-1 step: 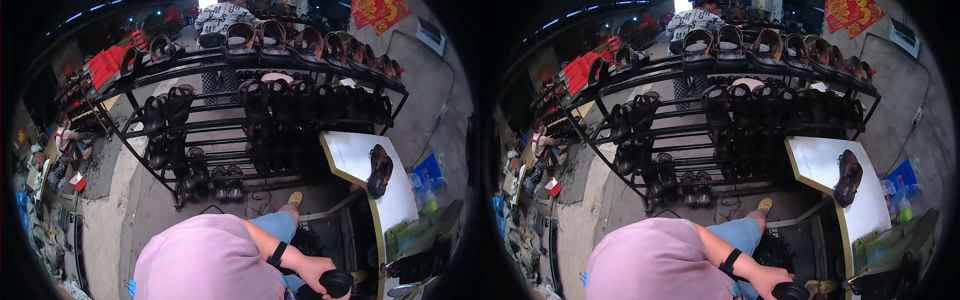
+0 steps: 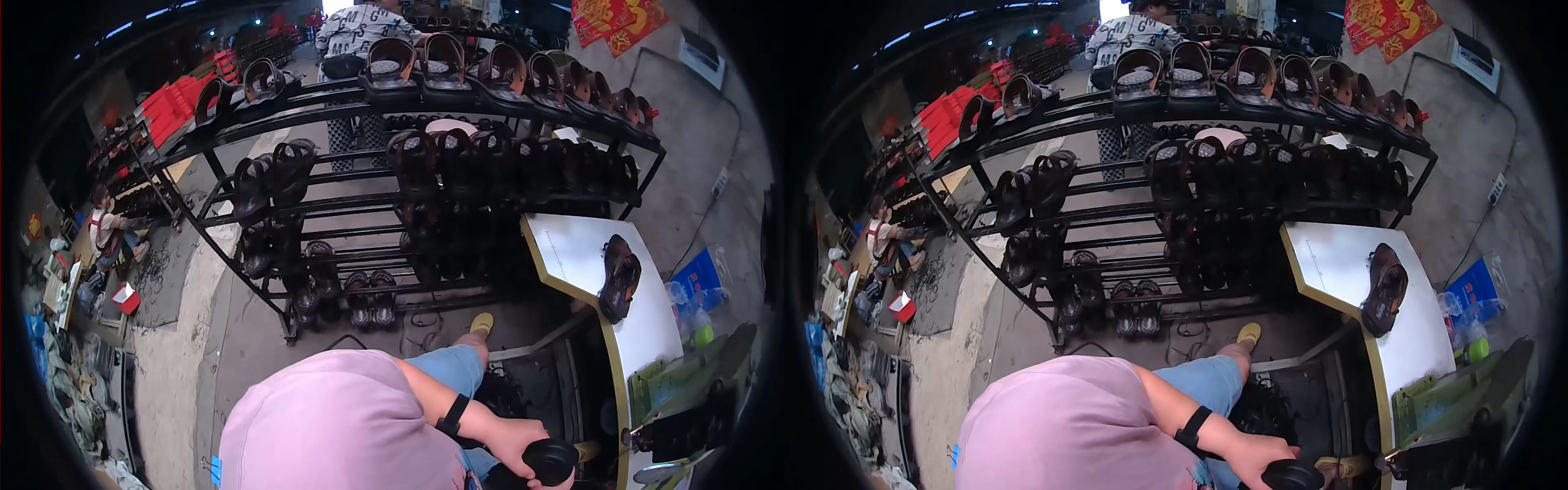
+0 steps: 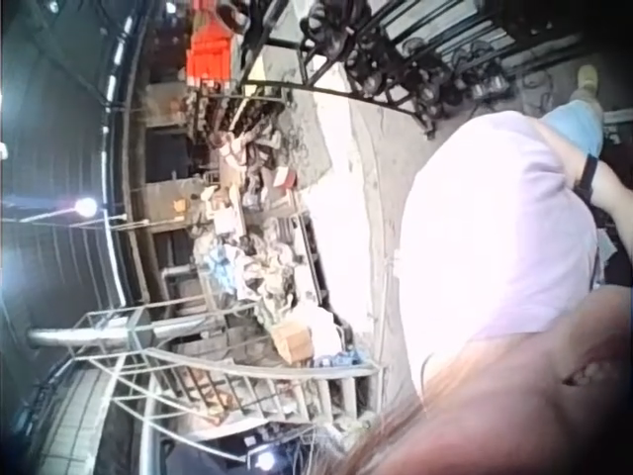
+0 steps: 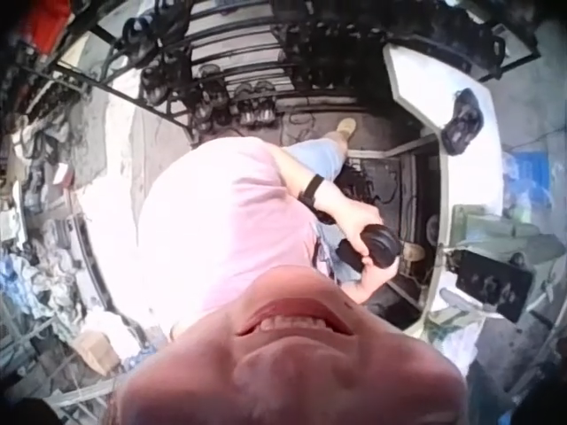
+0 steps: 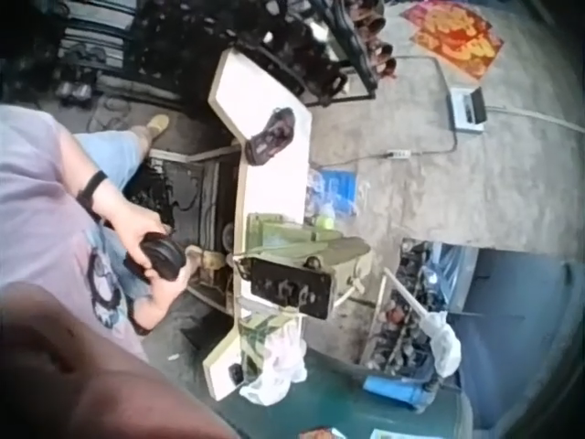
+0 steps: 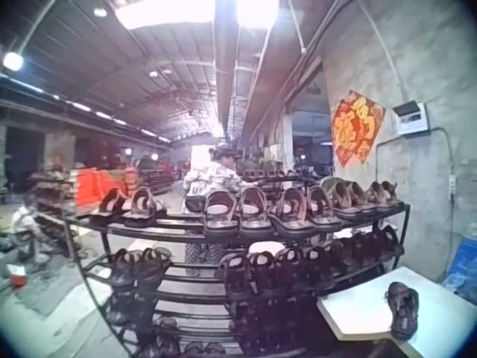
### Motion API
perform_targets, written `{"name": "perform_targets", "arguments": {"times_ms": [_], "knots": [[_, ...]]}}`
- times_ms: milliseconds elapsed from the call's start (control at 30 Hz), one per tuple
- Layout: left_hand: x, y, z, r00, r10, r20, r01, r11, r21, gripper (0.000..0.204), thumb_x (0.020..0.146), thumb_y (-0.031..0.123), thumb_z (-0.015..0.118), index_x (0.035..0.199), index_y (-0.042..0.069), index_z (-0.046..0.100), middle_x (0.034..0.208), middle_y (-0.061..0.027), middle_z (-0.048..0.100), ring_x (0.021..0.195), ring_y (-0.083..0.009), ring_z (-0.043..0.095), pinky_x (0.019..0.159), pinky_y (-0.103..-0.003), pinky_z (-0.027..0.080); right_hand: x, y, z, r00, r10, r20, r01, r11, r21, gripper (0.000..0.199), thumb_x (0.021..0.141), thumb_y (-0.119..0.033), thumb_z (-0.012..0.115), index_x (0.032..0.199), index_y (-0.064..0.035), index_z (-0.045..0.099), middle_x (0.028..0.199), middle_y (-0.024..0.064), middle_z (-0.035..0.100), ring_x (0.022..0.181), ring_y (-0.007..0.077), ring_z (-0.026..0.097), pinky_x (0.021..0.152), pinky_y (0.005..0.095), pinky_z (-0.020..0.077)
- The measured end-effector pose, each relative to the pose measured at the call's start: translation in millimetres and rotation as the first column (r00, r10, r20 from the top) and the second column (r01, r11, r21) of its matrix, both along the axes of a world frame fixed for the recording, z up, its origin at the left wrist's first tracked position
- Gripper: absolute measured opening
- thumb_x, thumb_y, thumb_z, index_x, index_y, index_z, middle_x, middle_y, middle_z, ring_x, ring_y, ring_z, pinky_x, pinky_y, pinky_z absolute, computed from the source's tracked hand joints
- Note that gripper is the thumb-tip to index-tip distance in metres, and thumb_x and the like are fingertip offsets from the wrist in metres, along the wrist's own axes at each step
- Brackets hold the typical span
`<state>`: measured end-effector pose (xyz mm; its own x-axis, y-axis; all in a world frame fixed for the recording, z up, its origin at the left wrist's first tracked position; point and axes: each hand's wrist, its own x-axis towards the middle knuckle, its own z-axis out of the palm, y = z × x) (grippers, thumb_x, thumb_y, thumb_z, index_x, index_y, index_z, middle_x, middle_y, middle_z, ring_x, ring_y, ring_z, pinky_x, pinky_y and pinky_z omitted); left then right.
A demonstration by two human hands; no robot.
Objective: Attaching rubber soles to sandal uppers using a specialized machine and organizing them on a rack.
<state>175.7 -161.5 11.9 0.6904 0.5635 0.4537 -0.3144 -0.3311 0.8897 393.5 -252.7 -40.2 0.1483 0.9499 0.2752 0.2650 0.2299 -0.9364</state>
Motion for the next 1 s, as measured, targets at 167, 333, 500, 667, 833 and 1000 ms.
{"name": "perform_targets", "arguments": {"times_ms": [167,333,500,667,833,1000], "knots": [[13.0,-5.0,-12.7,0.996,0.084,0.034,-0.087,0.991,0.099,0.032,0.068,0.018,0.077,0.094,0.003,0.065,0.081,-0.0135,0.067,0.076,-0.0329,0.064,0.069,-0.039,0.050,-5.0,-4.5,6.8,0.991,-0.067,-0.116,0.072,0.997,0.033,0.099,0.060,-0.057,0.087,0.124,0.0048,0.044,0.111,0.0123,0.055,0.100,0.0205,0.055,0.089,0.0363,0.0480],[14.9,-8.5,-16.0,0.997,0.066,0.037,-0.069,0.994,0.085,0.036,0.069,0.019,0.076,0.099,0.004,0.065,0.083,-0.0125,0.067,0.079,-0.0325,0.063,0.071,-0.039,0.050,-21.1,-3.7,18.5,0.982,-0.078,-0.170,0.091,0.994,0.068,0.096,0.064,-0.063,0.082,0.122,0.0047,0.044,0.112,0.0133,0.055,0.102,0.0214,0.055,0.091,0.0372,0.0475],[9.7,-10.0,-6.9,0.997,0.072,-0.011,-0.069,0.985,0.157,0.035,0.070,0.018,0.074,0.102,0.006,0.064,0.084,-0.0126,0.067,0.080,-0.0341,0.064,0.071,-0.039,0.050,-27.3,-4.5,21.9,0.995,-0.074,-0.062,0.080,0.990,0.112,0.098,0.067,-0.069,0.075,0.123,0.0047,0.043,0.112,0.0154,0.056,0.102,0.0240,0.056,0.090,0.0389,0.0482],[7.9,-12.1,-2.3,0.995,0.096,-0.015,-0.094,0.989,0.112,0.034,0.070,0.018,0.074,0.101,0.007,0.064,0.085,-0.0129,0.068,0.081,-0.0350,0.064,0.071,-0.040,0.051,-22.1,0.8,9.9,0.986,-0.108,-0.130,0.126,0.983,0.135,0.098,0.068,-0.069,0.074,0.123,0.0046,0.042,0.115,0.0166,0.055,0.102,0.0247,0.056,0.089,0.0395,0.0490],[9.7,-12.5,-2.6,0.994,0.101,-0.030,-0.096,0.986,0.135,0.036,0.069,0.018,0.075,0.101,0.006,0.064,0.084,-0.0132,0.067,0.080,-0.0367,0.063,0.070,-0.041,0.051,-23.1,3.7,12.5,0.991,-0.011,-0.133,0.035,0.982,0.186,0.093,0.069,-0.068,0.074,0.120,0.0035,0.043,0.115,0.0174,0.055,0.102,0.0245,0.057,0.088,0.0397,0.0497],[12.6,-13.5,-4.7,0.992,0.126,0.029,-0.130,0.970,0.203,0.035,0.069,0.019,0.076,0.100,0.006,0.064,0.083,-0.0126,0.067,0.081,-0.0362,0.062,0.070,-0.041,0.050,-35.2,-4.9,24.3,0.984,-0.109,-0.144,0.137,0.970,0.202,0.092,0.070,-0.066,0.074,0.120,0.0038,0.042,0.115,0.0185,0.056,0.102,0.0254,0.058,0.088,0.0394,0.0503]]}}
